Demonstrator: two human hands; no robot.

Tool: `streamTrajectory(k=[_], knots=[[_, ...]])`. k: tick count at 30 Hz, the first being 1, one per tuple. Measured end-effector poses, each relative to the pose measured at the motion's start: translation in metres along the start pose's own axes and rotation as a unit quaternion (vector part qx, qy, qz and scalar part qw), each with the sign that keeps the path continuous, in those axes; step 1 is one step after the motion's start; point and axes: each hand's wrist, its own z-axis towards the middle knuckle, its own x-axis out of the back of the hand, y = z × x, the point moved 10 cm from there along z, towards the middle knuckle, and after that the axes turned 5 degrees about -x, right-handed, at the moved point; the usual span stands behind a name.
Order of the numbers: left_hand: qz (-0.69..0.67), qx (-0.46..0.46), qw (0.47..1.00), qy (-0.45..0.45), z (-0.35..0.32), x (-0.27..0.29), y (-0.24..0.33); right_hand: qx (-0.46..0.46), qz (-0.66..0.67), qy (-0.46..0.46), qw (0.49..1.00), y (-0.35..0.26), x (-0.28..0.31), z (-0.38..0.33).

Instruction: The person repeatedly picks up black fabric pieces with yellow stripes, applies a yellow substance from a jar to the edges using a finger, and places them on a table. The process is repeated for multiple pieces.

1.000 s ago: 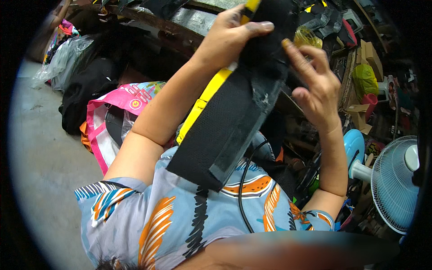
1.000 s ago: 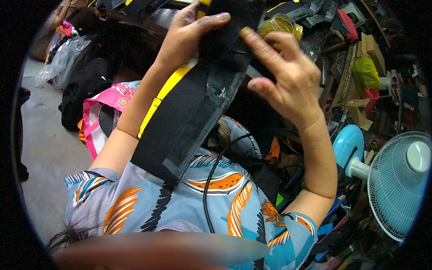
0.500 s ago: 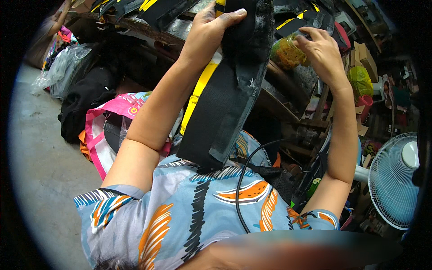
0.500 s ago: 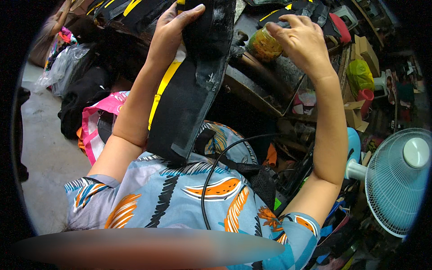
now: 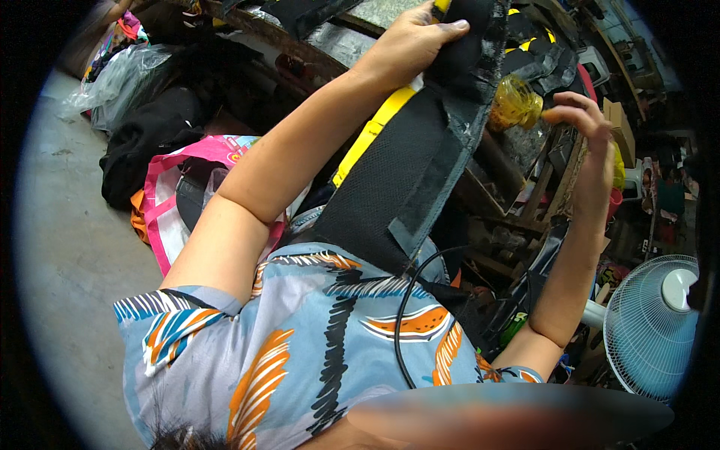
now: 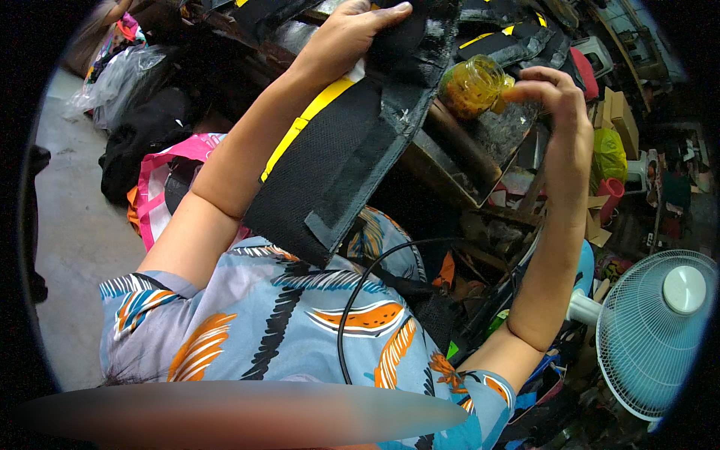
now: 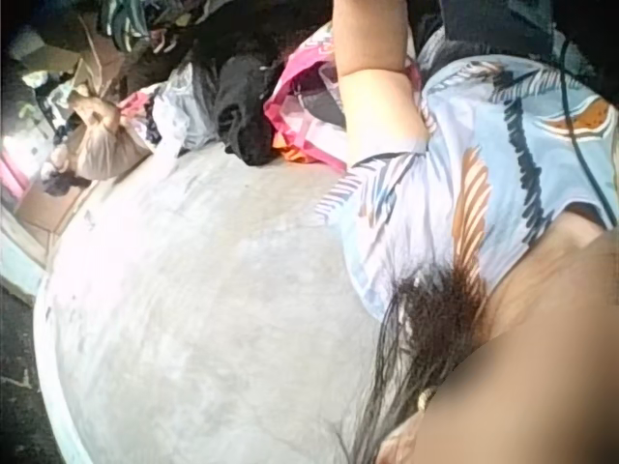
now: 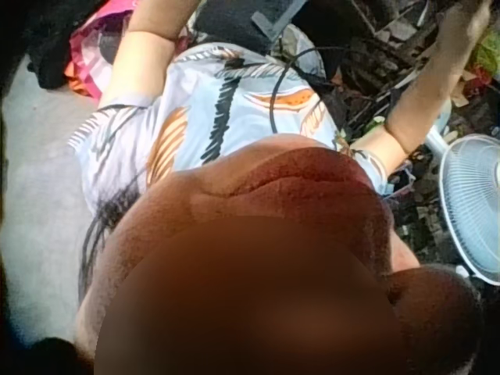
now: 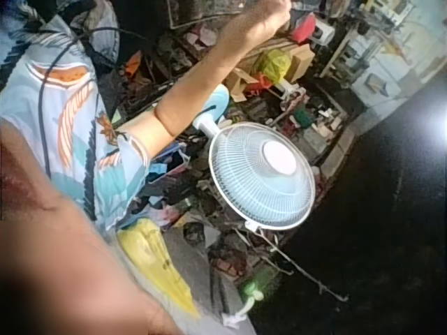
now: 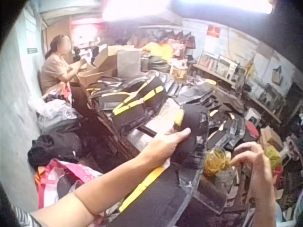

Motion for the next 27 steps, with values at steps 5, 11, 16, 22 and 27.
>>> streamTrajectory(k=[5, 11, 16, 22, 27], knots=[[-0.035, 0.039, 0.998, -0.027, 0.000, -0.026, 0.000, -0.107, 0.173, -0.116, 0.972, 0.009, -0.048, -0.015], [-0.042, -0.049, 0.998, -0.006, 0.008, -0.021, 0.025, -0.053, 0.125, -0.217, 0.967, -0.012, -0.080, -0.040], [-0.022, -0.080, 0.996, -0.038, 0.007, -0.034, 0.032, 0.017, 0.110, -0.106, 0.988, -0.019, -0.046, -0.021], [-0.036, -0.170, 0.984, 0.024, 0.007, -0.017, 0.060, -0.008, 0.192, -0.129, 0.973, -0.021, -0.076, -0.038], [-0.161, -0.046, 0.984, 0.057, 0.006, -0.015, 0.032, -0.205, 0.400, -0.046, 0.892, 0.004, -0.075, -0.038]])
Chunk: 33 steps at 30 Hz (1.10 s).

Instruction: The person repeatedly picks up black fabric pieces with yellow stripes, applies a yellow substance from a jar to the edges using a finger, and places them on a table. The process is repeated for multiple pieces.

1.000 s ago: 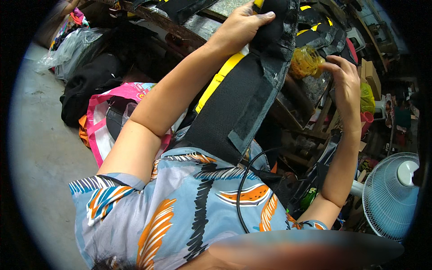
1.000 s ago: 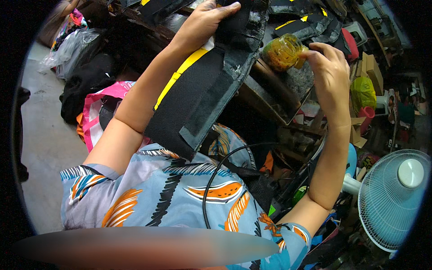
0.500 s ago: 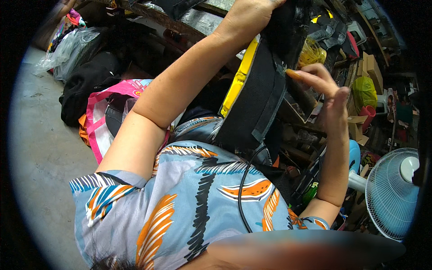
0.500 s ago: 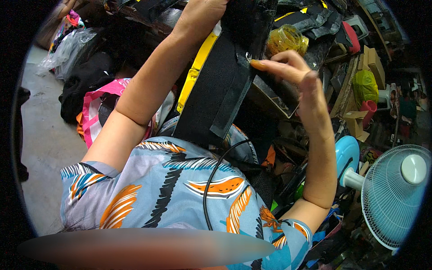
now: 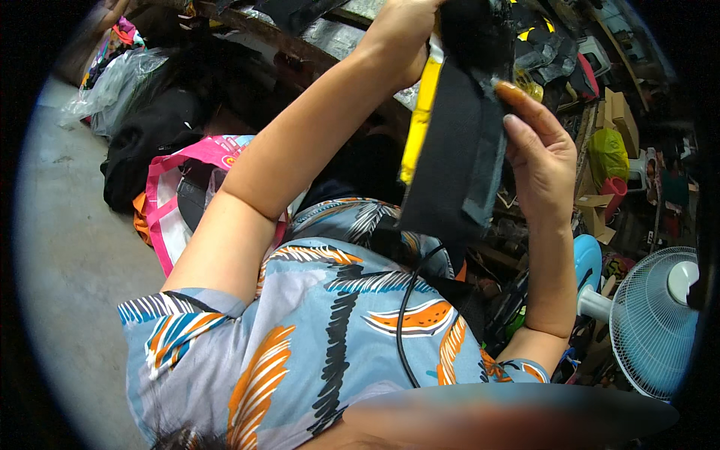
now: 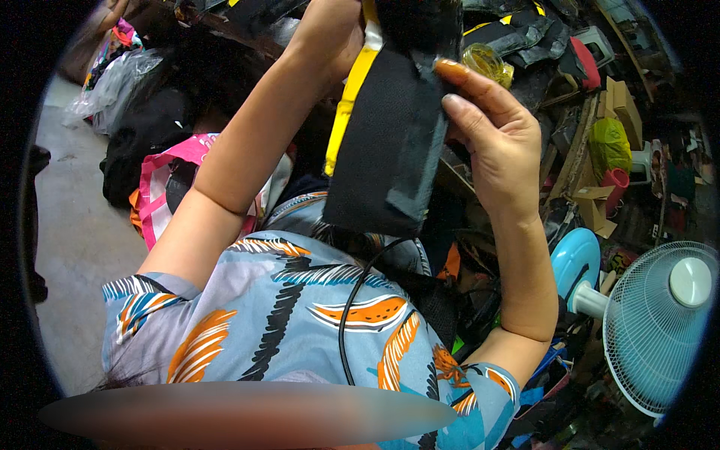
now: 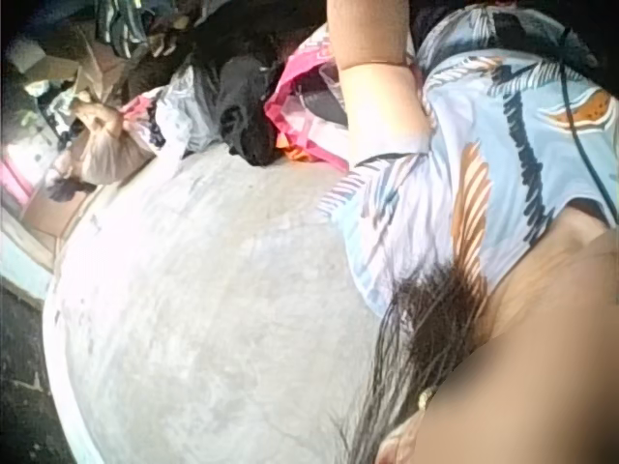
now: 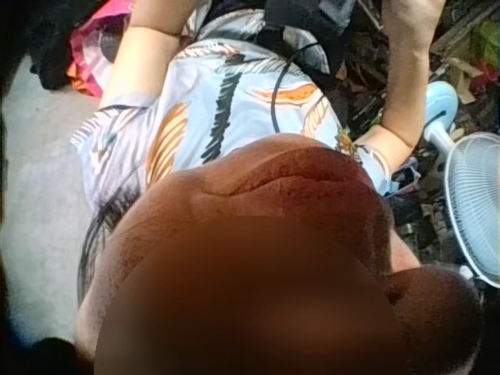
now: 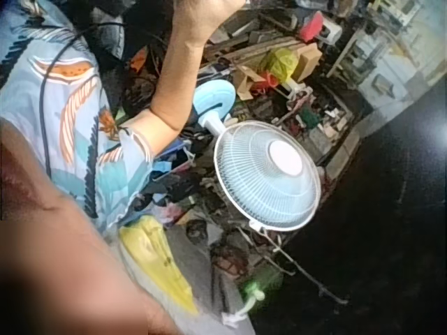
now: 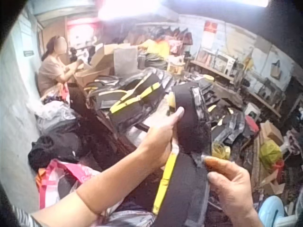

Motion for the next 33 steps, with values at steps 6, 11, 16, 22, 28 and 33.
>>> streamTrajectory(k=[6, 11, 16, 22, 28, 33], knots=[[0.231, 0.210, 0.950, -0.013, -0.082, 0.002, -0.022, 0.102, 0.036, 0.059, 0.992, -0.023, 0.015, 0.012], [0.146, 0.165, 0.973, -0.073, -0.098, -0.018, -0.014, 0.196, -0.267, 0.039, 0.943, -0.043, 0.008, 0.017], [0.143, 0.152, 0.974, -0.093, -0.091, -0.018, -0.006, 0.221, -0.333, 0.016, 0.917, -0.046, 0.014, 0.022], [0.143, 0.190, 0.971, -0.014, -0.087, 0.008, -0.012, 0.223, -0.349, -0.083, 0.906, -0.034, -0.013, -0.007], [0.109, 0.189, 0.974, -0.053, -0.087, -0.001, -0.018, 0.326, -0.558, 0.066, 0.760, -0.069, -0.016, -0.015], [0.130, 0.183, 0.974, -0.037, -0.089, 0.000, -0.010, 0.341, -0.584, 0.073, 0.733, -0.063, -0.023, -0.018]])
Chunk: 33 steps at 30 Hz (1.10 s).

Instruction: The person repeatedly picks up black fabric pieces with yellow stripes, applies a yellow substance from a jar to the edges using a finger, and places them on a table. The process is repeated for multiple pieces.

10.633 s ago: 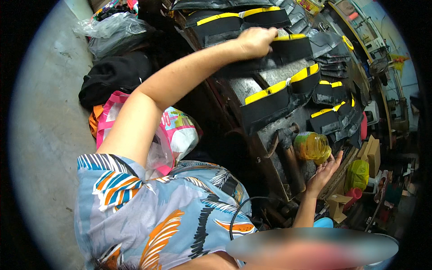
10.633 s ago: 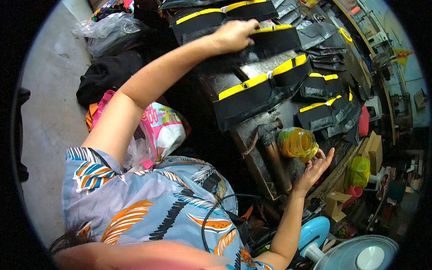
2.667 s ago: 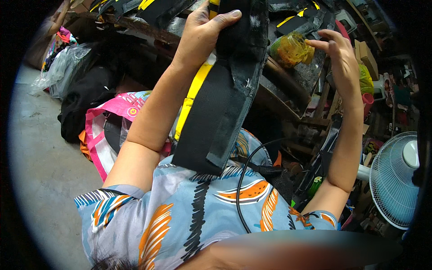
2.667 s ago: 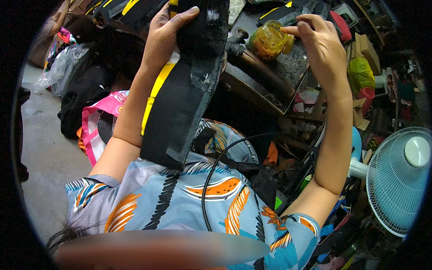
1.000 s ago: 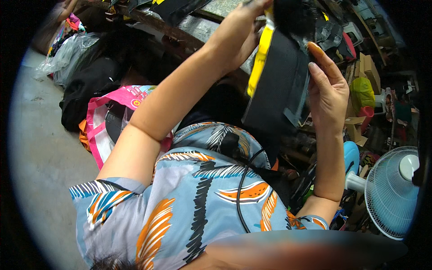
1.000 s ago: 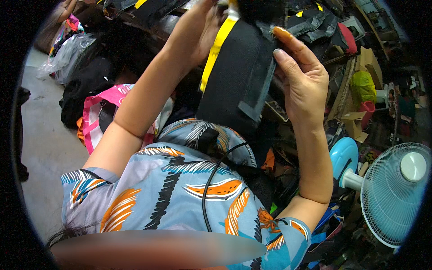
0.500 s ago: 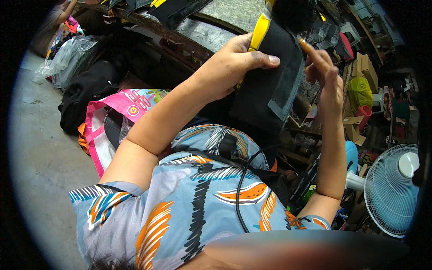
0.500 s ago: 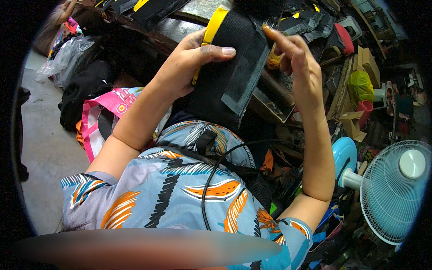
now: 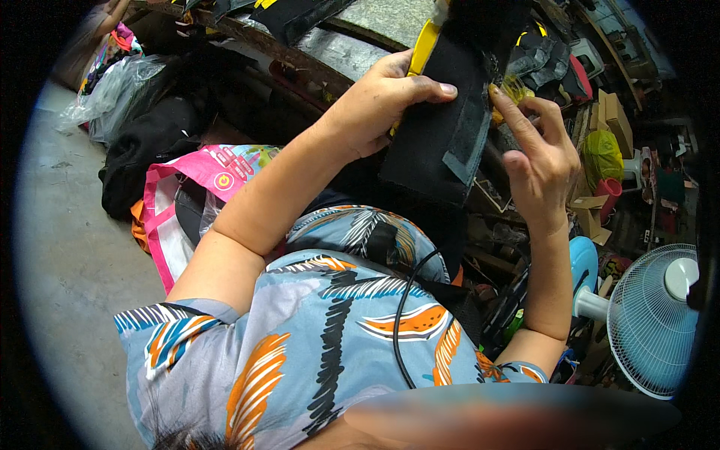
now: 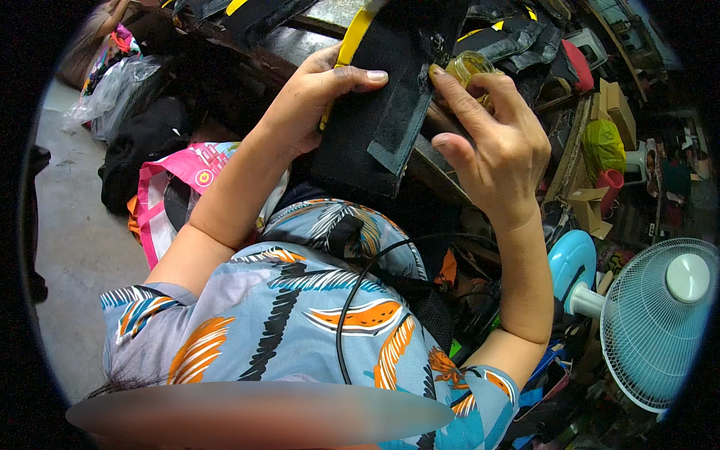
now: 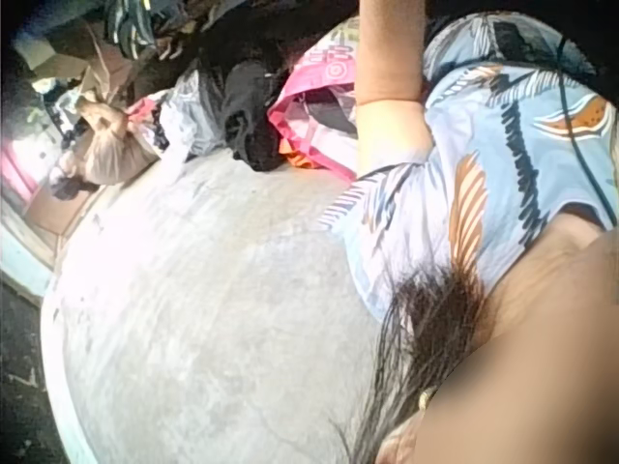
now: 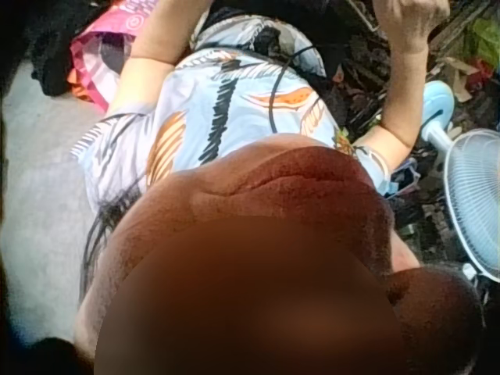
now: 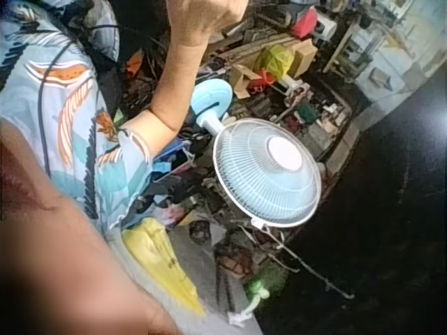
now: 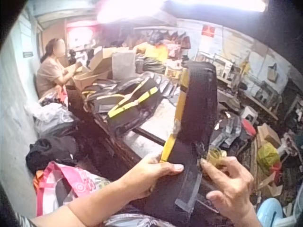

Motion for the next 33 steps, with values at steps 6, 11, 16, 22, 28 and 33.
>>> streamTrajectory(k=[6, 11, 16, 22, 28, 33], knots=[[0.011, 0.001, 1.000, -0.021, 0.000, -0.006, -0.002, -0.093, 0.229, -0.051, 0.968, 0.018, -0.016, -0.002], [0.018, 0.006, 1.000, -0.019, 0.000, -0.005, -0.007, -0.070, 0.177, -0.049, 0.981, 0.013, -0.013, -0.001], [0.001, -0.014, 1.000, 0.010, 0.003, 0.007, 0.001, -0.071, 0.164, -0.065, 0.982, 0.009, -0.022, -0.004], [0.016, -0.082, 0.996, 0.012, 0.006, 0.027, 0.023, -0.038, 0.164, -0.035, 0.985, 0.030, 0.003, 0.010], [0.082, -0.094, 0.992, -0.013, 0.009, 0.023, 0.023, 0.054, -0.142, -0.105, 0.983, 0.059, -0.021, 0.018], [0.043, -0.117, 0.991, -0.051, 0.008, 0.012, 0.030, -0.033, -0.075, -0.135, 0.988, 0.078, -0.036, 0.024]])
